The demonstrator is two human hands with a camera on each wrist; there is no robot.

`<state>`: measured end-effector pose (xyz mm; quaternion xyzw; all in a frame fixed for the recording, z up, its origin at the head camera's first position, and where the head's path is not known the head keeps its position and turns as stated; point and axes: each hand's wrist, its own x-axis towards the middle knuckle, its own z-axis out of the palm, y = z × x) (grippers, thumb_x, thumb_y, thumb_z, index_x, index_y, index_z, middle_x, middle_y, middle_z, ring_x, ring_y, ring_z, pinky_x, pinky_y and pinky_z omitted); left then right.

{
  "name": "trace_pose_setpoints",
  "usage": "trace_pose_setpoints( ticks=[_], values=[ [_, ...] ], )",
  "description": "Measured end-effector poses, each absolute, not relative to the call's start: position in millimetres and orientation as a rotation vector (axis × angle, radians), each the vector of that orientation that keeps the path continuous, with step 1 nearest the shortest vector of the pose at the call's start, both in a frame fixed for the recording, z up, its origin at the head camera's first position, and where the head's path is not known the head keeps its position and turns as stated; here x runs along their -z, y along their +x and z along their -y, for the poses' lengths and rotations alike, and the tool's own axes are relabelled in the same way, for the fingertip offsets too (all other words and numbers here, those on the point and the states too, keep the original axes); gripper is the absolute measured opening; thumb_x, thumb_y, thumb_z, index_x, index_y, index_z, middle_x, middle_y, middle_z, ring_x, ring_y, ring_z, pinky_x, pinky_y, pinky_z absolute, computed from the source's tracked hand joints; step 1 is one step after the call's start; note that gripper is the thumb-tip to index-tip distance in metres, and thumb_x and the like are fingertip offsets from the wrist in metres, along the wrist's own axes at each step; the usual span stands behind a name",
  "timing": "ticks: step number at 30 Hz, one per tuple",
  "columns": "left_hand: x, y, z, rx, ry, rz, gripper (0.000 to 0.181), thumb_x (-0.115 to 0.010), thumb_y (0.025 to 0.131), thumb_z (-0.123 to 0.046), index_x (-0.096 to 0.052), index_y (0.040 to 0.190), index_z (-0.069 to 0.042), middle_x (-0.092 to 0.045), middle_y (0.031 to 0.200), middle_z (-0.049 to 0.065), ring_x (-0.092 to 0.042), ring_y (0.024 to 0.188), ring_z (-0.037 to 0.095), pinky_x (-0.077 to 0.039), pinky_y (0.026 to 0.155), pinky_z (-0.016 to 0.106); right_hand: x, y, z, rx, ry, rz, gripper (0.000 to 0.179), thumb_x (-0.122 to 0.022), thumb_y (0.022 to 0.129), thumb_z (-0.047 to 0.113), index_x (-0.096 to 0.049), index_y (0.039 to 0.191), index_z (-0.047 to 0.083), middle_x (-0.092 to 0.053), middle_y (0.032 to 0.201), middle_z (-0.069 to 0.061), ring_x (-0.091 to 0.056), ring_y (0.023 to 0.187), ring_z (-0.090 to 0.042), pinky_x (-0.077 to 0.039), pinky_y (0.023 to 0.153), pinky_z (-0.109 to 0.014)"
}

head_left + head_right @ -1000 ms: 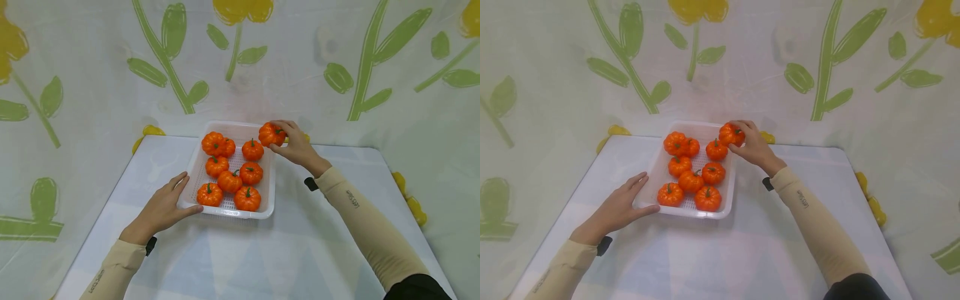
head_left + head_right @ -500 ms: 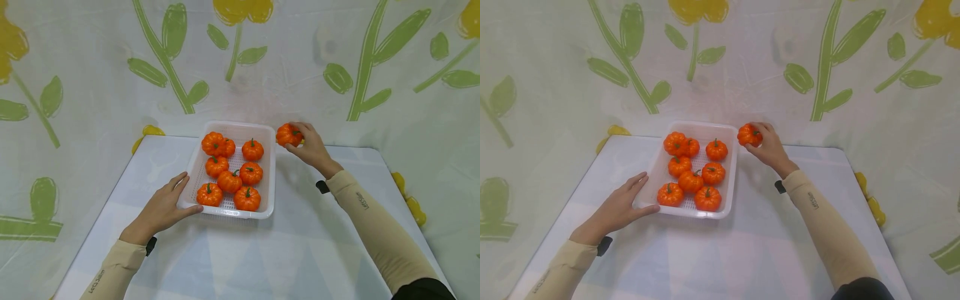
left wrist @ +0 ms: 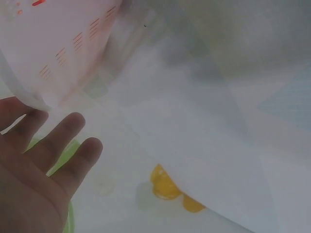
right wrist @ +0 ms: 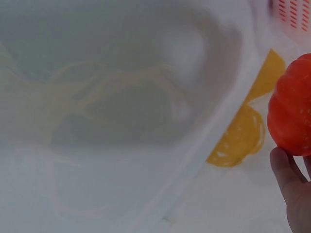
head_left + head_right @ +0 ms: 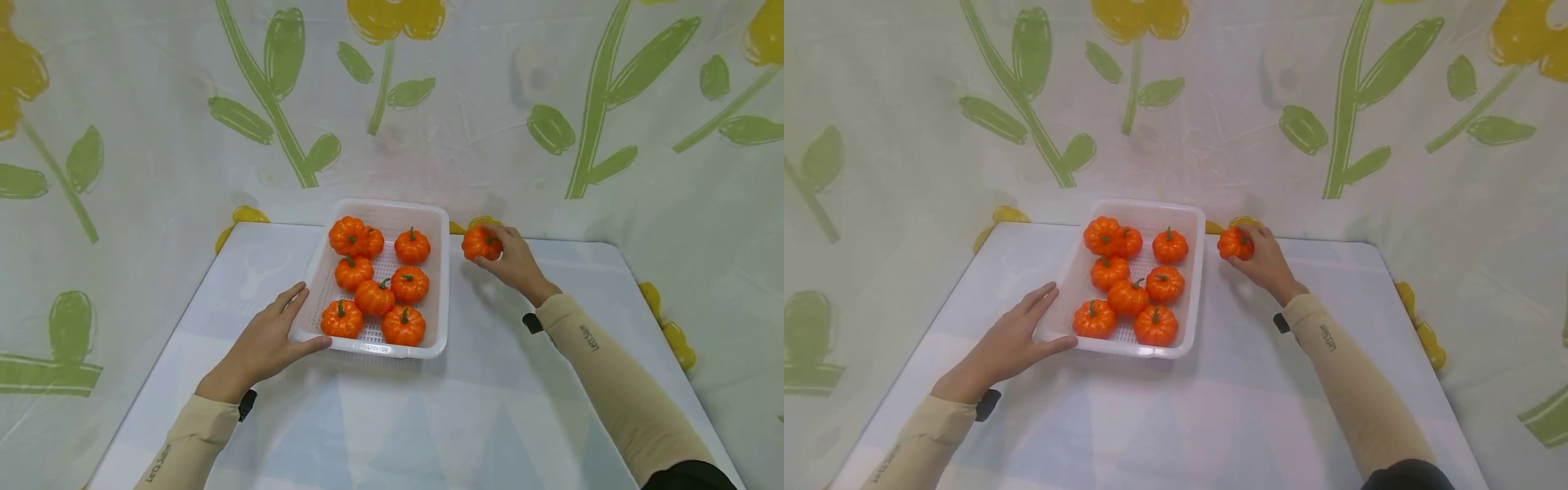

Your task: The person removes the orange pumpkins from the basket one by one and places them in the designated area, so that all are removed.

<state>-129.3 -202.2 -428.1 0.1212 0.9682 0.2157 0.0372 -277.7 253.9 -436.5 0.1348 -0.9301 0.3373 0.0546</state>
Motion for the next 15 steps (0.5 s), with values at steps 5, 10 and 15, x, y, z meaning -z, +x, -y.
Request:
trace_pose_setpoints(
  ticks=[5,10,15],
  values=[
    [428.7,-129.5,202.4,-0.661,0.373,-2.976,0.115,-0.060,0.080,-0.081,-0.029,0.159,-0.003,-0.025,0.165,0.014,-0.040,0.140,0.046,-0.038,0.109,0.063,445.5,-276.9,-254.8,-1.039,0.353,2.884,0.069,-0.077,0.089,0.016,-0.045,0.149,0.005,-0.042,0.144,-0.029,-0.044,0.129,-0.046,-0.040,0.109,-0.061],
    [428.2,-129.2,202.2,-0.667,0.370,-2.976,0.114,-0.061,0.081,-0.080,-0.030,0.159,-0.003,-0.025,0.165,0.014,-0.040,0.140,0.046,-0.038,0.109,0.063,456.3,-279.2,-254.1,-1.020,0.304,2.944,0.068,-0.077,0.090,0.017,-0.045,0.149,0.006,-0.040,0.146,-0.028,-0.042,0.132,-0.045,-0.037,0.112,-0.059],
    [427.8,-128.5,201.9,-0.683,0.370,-2.967,0.113,-0.061,0.082,-0.079,-0.029,0.159,-0.003,-0.025,0.165,0.013,-0.039,0.140,0.046,-0.038,0.110,0.063,462.0,-279.1,-252.9,-1.013,0.265,2.983,0.067,-0.075,0.090,0.018,-0.045,0.149,0.004,-0.038,0.148,-0.029,-0.040,0.133,-0.045,-0.035,0.114,-0.059]
  ],
)
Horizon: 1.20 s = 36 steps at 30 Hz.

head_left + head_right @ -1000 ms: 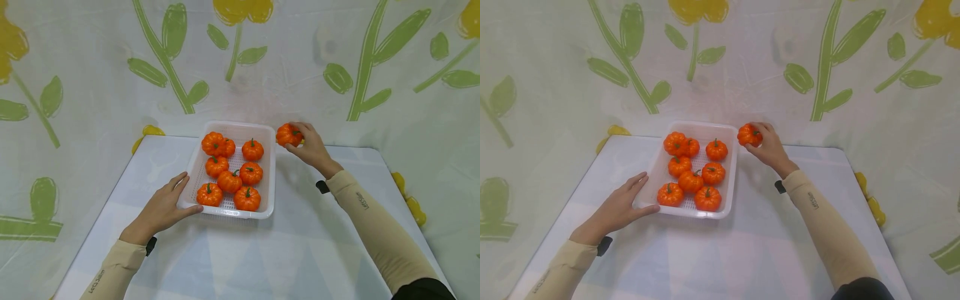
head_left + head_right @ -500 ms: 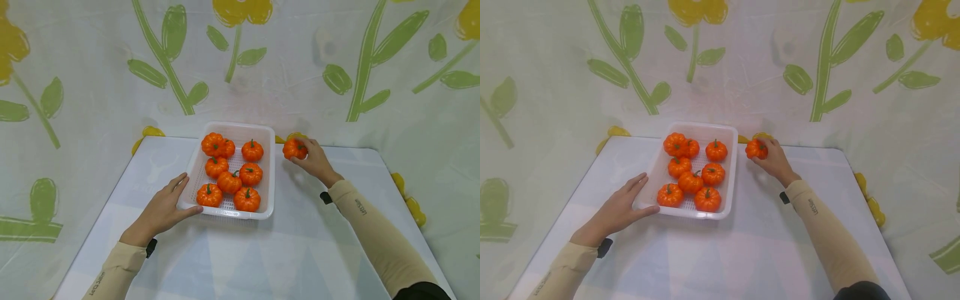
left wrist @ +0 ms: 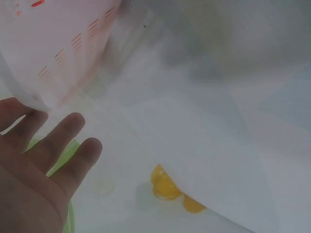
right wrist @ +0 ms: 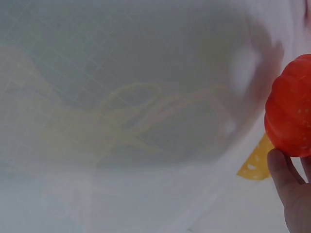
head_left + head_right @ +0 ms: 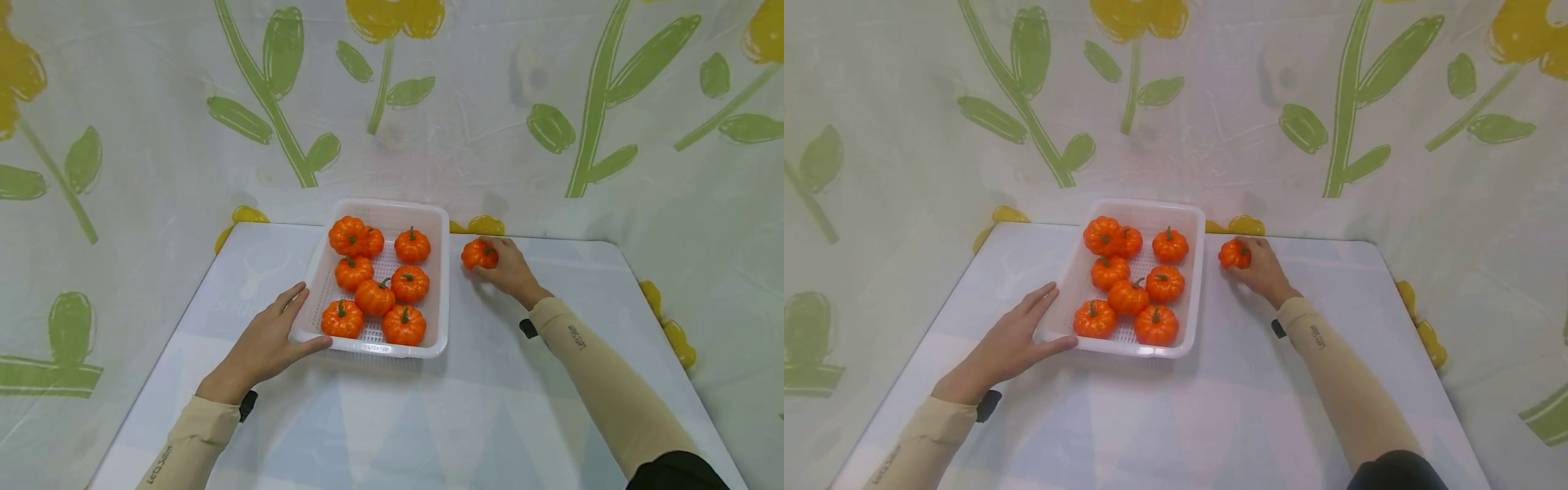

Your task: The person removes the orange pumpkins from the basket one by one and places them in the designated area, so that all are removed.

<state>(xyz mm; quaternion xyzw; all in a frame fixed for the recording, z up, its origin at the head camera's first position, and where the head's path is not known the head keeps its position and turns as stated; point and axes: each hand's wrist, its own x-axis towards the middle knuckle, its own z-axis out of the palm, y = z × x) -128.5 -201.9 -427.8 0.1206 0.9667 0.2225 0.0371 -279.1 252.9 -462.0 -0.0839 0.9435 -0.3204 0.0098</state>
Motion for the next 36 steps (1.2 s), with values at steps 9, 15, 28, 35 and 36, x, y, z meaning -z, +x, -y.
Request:
trace_pose_setpoints(
  ticks=[9,15,28,35,36],
  values=[
    [429.7,-127.3,201.9,-0.692,0.413,-2.982,0.111,-0.063,0.083,-0.076,-0.029,0.159,-0.002,-0.026,0.165,0.014,-0.039,0.140,0.046,-0.037,0.111,0.062,467.5,-281.9,-252.8,0.985,-0.215,-2.885,0.071,-0.074,0.091,0.023,-0.041,0.152,0.006,-0.033,0.152,-0.029,-0.038,0.135,-0.045,-0.034,0.114,-0.060],
    [430.6,-126.6,200.9,-0.689,0.418,-2.988,0.111,-0.062,0.083,-0.077,-0.030,0.159,-0.003,-0.027,0.164,0.014,-0.040,0.139,0.046,-0.038,0.110,0.062,471.8,-282.8,-253.0,0.988,-0.184,-2.859,0.073,-0.072,0.091,0.025,-0.040,0.154,0.007,-0.030,0.154,-0.029,-0.038,0.135,-0.046,-0.034,0.114,-0.061],
    [426.5,-126.3,199.2,-0.690,0.422,-2.983,0.110,-0.064,0.083,-0.075,-0.030,0.158,-0.002,-0.027,0.164,0.015,-0.040,0.139,0.046,-0.036,0.111,0.062,472.8,-287.6,-250.1,0.938,-0.223,-2.866,0.072,-0.070,0.093,0.026,-0.038,0.154,0.006,-0.031,0.152,-0.029,-0.039,0.134,-0.046,-0.035,0.113,-0.062],
    [426.4,-127.5,202.2,-0.681,0.423,-2.988,0.109,-0.064,0.084,-0.075,-0.030,0.159,-0.002,-0.027,0.164,0.015,-0.039,0.140,0.046,-0.036,0.112,0.061,472.2,-289.7,-245.9,0.930,-0.208,-2.862,0.072,-0.069,0.093,0.025,-0.037,0.155,0.006,-0.031,0.153,-0.029,-0.039,0.133,-0.046,-0.036,0.112,-0.062],
    [426.6,-127.8,202.4,-0.681,0.423,-2.988,0.109,-0.064,0.084,-0.075,-0.029,0.159,-0.003,-0.027,0.164,0.015,-0.038,0.141,0.045,-0.036,0.112,0.061,472.6,-289.8,-245.5,0.932,-0.206,-2.862,0.072,-0.069,0.093,0.025,-0.037,0.155,0.006,-0.030,0.153,-0.029,-0.039,0.133,-0.046,-0.036,0.112,-0.062]
  ],
)
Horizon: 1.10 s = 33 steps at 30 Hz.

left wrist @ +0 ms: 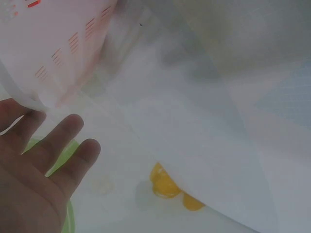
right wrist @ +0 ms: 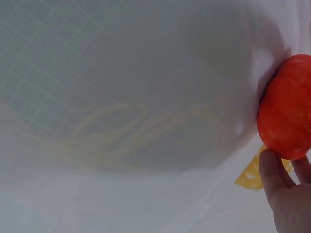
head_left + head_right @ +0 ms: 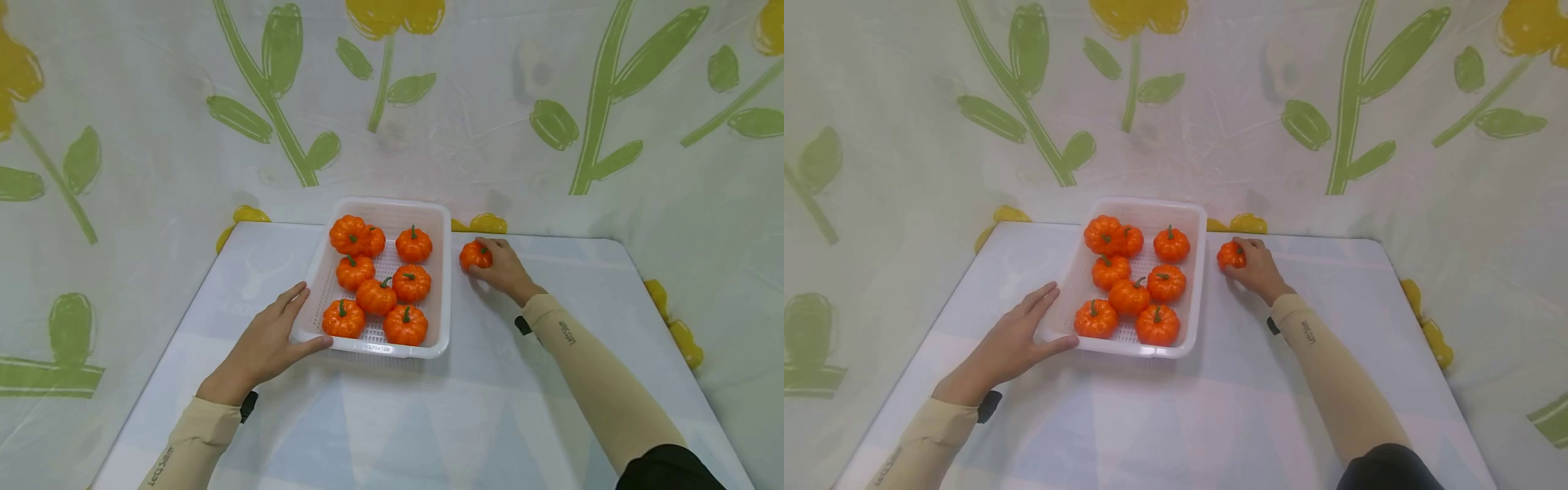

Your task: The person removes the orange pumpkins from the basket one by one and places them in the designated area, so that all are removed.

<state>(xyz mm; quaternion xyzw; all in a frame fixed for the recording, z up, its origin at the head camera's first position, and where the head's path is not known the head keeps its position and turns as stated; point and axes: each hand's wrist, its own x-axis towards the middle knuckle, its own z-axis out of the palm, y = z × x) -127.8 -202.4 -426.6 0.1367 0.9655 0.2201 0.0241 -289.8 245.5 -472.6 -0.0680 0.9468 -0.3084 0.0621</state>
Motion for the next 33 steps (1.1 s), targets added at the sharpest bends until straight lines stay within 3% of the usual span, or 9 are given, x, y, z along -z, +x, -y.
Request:
trace_pose_setpoints(
  ticks=[22,33],
  values=[
    [426.9,-128.7,201.2,-0.666,0.435,-3.006,0.111,-0.063,0.083,-0.076,-0.031,0.158,-0.001,-0.028,0.164,0.015,-0.040,0.140,0.045,-0.036,0.112,0.060,466.1,-287.2,-245.5,0.801,-0.133,-2.854,0.084,-0.071,0.094,0.035,-0.026,0.160,0.011,-0.025,0.160,-0.026,-0.034,0.139,-0.045,-0.033,0.113,-0.062],
    [427.8,-126.7,203.0,-0.657,0.442,-3.014,0.110,-0.061,0.083,-0.077,-0.031,0.158,-0.001,-0.029,0.163,0.015,-0.040,0.140,0.045,-0.036,0.112,0.060,454.1,-291.9,-258.7,0.881,-0.297,-3.072,0.066,-0.065,0.099,0.030,-0.038,0.153,0.003,-0.036,0.155,-0.024,-0.035,0.141,-0.043,-0.031,0.115,-0.060]
  ],
)
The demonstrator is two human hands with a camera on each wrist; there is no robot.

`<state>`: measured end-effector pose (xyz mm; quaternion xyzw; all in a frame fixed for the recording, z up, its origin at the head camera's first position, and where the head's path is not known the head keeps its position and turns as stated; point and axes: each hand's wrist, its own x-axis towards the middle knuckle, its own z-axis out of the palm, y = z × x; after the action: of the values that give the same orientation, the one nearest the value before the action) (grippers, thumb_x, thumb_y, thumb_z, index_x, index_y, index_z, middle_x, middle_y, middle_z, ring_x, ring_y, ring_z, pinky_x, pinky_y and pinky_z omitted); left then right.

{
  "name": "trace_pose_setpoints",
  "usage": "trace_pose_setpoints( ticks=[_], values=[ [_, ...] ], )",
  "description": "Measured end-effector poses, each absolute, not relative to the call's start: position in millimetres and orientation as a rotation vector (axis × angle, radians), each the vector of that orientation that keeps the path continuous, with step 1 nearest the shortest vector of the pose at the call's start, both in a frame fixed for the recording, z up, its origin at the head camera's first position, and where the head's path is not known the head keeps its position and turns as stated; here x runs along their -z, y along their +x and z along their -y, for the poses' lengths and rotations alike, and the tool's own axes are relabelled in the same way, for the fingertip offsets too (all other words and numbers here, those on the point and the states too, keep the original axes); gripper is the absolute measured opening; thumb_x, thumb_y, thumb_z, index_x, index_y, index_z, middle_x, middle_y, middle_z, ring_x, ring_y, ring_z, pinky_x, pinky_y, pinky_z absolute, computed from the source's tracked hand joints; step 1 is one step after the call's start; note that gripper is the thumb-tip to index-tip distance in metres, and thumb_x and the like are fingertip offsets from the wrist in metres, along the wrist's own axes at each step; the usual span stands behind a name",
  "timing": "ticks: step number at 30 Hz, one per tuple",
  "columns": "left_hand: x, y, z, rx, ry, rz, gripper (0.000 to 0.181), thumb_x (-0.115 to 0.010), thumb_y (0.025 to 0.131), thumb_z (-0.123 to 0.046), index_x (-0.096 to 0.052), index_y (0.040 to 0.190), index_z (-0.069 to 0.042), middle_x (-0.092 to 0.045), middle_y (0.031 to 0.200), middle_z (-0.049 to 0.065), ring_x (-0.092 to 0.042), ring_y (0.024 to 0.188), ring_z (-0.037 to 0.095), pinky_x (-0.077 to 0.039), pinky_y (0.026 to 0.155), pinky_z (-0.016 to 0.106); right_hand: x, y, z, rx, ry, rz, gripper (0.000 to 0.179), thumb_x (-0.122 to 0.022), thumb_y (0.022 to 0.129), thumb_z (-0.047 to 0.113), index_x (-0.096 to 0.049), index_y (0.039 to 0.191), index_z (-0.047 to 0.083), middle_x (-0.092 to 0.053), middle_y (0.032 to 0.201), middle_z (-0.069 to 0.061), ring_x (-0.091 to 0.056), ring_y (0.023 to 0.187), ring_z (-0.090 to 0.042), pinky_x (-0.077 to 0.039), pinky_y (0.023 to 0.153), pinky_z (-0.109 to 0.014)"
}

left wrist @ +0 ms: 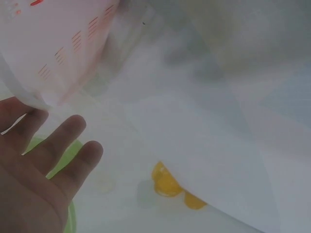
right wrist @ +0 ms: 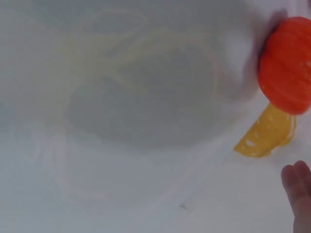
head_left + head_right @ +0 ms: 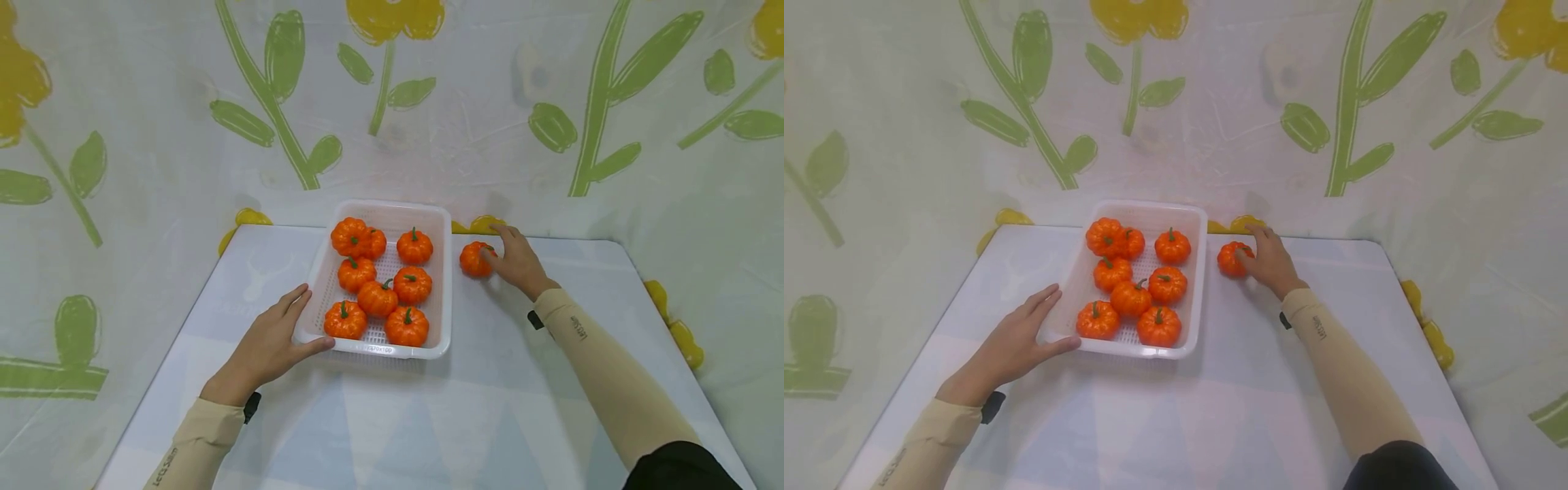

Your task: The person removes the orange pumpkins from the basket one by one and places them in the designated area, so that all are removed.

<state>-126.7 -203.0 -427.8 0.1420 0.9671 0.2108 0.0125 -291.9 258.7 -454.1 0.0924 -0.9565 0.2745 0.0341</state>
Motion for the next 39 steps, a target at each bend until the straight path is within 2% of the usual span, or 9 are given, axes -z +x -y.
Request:
trace_pose_setpoints(
  ticks=[14,20,26,30,39],
  values=[
    [427.7,-126.6,206.1,-0.663,0.427,-3.006,0.111,-0.062,0.083,-0.077,-0.031,0.158,-0.002,-0.028,0.163,0.016,-0.038,0.141,0.045,-0.035,0.113,0.061,418.2,-302.1,-244.3,-0.910,0.375,2.731,0.066,-0.070,0.096,0.023,-0.040,0.153,0.012,-0.036,0.158,-0.012,-0.035,0.143,-0.033,-0.031,0.118,-0.052],
    [425.6,-125.2,207.9,-0.654,0.410,-3.005,0.112,-0.061,0.082,-0.078,-0.031,0.158,-0.002,-0.028,0.163,0.016,-0.039,0.140,0.045,-0.035,0.112,0.061,403.5,-308.3,-221.2,-0.987,0.391,2.648,0.068,-0.071,0.096,0.025,-0.038,0.155,0.016,-0.038,0.158,-0.007,-0.035,0.144,-0.027,-0.032,0.119,-0.047],
    [424.7,-123.0,206.6,-0.653,0.412,-3.010,0.111,-0.061,0.082,-0.078,-0.031,0.158,-0.002,-0.029,0.163,0.015,-0.040,0.140,0.045,-0.037,0.111,0.061,380.5,-311.8,-193.2,-0.987,0.496,2.555,0.067,-0.073,0.095,0.022,-0.041,0.153,0.013,-0.040,0.156,-0.007,-0.038,0.144,-0.024,-0.032,0.119,-0.040],
    [423.8,-123.4,204.2,-0.656,0.423,-3.011,0.111,-0.061,0.083,-0.078,-0.031,0.158,-0.002,-0.029,0.163,0.015,-0.039,0.140,0.045,-0.036,0.112,0.061,368.1,-315.1,-173.5,-1.001,0.557,2.480,0.066,-0.073,0.095,0.021,-0.043,0.152,0.010,-0.042,0.155,-0.008,-0.038,0.143,-0.022,-0.030,0.119,-0.034],
    [421.5,-125.1,200.8,-0.643,0.450,-3.015,0.111,-0.061,0.083,-0.077,-0.032,0.158,-0.001,-0.030,0.163,0.017,-0.039,0.140,0.045,-0.036,0.112,0.060,351.3,-319.9,-130.1,-1.037,0.591,2.431,0.067,-0.073,0.094,0.024,-0.041,0.152,0.012,-0.041,0.155,-0.004,-0.035,0.143,-0.012,-0.026,0.118,-0.022]
  ],
)
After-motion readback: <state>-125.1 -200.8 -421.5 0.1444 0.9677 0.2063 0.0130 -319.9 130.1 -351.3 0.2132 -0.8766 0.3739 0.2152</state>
